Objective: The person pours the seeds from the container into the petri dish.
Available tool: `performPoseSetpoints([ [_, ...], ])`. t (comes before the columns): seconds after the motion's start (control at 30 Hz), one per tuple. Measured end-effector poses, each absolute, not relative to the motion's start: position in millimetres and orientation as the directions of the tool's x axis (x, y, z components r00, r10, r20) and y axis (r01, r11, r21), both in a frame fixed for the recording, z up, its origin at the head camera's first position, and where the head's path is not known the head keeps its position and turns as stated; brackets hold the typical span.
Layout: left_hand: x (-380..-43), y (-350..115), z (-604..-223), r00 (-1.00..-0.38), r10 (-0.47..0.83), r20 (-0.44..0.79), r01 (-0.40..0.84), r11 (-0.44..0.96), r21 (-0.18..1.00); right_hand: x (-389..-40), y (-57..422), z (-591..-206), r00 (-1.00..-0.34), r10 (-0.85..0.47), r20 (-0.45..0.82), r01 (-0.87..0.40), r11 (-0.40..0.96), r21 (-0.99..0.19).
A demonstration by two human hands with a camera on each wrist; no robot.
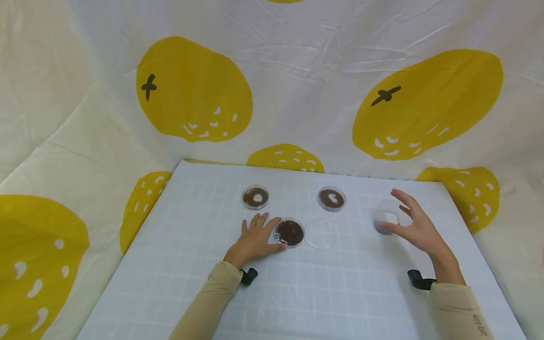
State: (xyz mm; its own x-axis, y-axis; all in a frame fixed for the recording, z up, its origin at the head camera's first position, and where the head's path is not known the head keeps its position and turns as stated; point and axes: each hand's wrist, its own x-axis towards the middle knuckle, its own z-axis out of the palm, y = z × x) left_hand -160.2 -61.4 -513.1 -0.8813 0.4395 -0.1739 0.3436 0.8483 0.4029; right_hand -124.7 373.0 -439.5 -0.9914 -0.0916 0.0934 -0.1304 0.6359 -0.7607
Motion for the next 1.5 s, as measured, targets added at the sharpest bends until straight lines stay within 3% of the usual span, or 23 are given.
performPoseSetpoints([
  [0.3, -161, -61, -514, -0.882, 0.437, -0.178, 0.339, 0.849, 0.406, -128, 329, -456, -0.968, -0.21, 0.14, -0.245, 0.65, -0.719],
  [0.87, -160, -62, -516, -0.881, 0.442, -0.169, 0.343, 0.843, 0.414, -147, 278, -499, -0.905, -0.419, 0.068, -0.354, 0.658, -0.664],
  [1.5, -160, -62, -516, -0.883, 0.443, -0.157, 0.346, 0.838, 0.422, -153, 264, -511, -0.892, -0.451, -0.036, -0.381, 0.791, -0.478],
])
